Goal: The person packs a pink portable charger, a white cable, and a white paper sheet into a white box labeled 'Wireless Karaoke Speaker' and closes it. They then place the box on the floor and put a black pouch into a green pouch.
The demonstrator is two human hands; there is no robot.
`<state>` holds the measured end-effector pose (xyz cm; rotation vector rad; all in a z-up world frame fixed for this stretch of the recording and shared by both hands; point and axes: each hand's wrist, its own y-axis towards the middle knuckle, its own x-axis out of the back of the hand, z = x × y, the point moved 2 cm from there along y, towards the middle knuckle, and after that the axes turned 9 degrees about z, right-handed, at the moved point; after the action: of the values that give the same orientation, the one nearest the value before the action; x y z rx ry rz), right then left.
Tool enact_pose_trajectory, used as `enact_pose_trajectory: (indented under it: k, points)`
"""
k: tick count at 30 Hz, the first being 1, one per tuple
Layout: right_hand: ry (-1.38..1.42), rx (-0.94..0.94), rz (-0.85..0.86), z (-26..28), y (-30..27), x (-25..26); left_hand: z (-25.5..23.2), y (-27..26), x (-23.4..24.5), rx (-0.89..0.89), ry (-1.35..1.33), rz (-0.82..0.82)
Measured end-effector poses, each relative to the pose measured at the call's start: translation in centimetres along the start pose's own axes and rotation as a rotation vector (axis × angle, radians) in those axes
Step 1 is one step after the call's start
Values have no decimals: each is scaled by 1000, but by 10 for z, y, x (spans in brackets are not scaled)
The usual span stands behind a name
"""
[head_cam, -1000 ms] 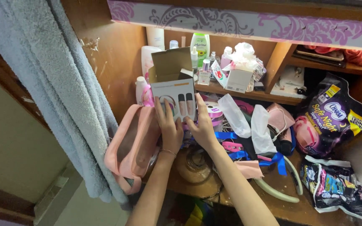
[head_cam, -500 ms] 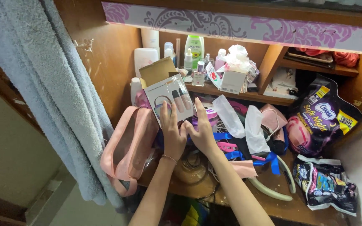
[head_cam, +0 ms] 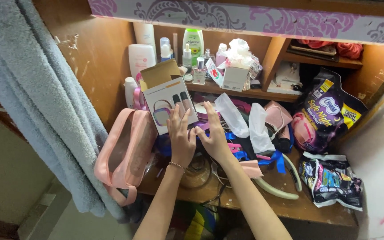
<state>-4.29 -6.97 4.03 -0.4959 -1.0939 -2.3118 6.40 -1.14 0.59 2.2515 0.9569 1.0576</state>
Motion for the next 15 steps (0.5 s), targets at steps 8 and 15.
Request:
enact_pose_trajectory:
  k: [8, 15]
  points:
    - [-40, -7, -49, -4, -24, 38, -28, -5, -19, -68, -50, 52]
    - [-83, -34, -125, -20, -48, 83, -60, -13, -42, -134, -139, 107]
